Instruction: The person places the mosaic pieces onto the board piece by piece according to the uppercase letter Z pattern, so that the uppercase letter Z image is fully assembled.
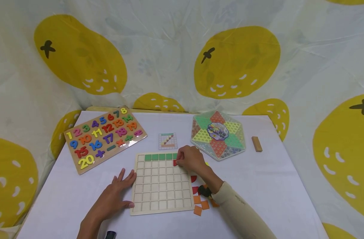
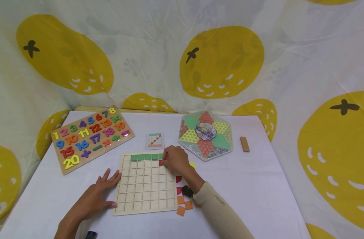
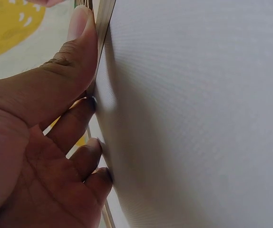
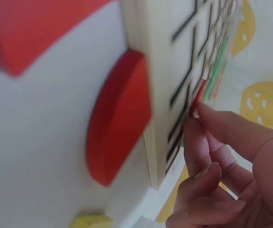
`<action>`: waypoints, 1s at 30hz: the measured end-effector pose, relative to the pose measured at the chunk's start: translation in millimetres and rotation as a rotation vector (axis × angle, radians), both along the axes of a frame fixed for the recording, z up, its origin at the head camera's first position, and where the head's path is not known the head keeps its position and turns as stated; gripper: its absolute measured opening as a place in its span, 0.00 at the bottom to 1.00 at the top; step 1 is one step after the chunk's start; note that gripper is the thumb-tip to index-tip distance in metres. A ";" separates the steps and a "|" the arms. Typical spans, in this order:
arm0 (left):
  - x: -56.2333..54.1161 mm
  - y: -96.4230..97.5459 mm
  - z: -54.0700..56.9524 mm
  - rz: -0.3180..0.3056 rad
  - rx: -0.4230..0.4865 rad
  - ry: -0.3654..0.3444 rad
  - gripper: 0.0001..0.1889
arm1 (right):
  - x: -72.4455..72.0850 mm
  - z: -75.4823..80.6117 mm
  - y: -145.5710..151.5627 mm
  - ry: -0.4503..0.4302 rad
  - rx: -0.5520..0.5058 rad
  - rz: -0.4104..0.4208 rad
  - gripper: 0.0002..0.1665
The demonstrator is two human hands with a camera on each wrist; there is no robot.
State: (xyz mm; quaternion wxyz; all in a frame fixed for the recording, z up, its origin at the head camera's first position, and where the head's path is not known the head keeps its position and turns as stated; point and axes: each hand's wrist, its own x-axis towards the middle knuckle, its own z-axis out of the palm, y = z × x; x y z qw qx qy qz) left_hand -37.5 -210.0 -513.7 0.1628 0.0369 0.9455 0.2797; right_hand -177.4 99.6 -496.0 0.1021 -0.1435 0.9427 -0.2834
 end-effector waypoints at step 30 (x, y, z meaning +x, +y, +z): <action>-0.9 -1.6 0.0 -0.002 0.025 -0.012 0.59 | 15.7 14.5 87.1 -0.078 0.096 0.019 0.17</action>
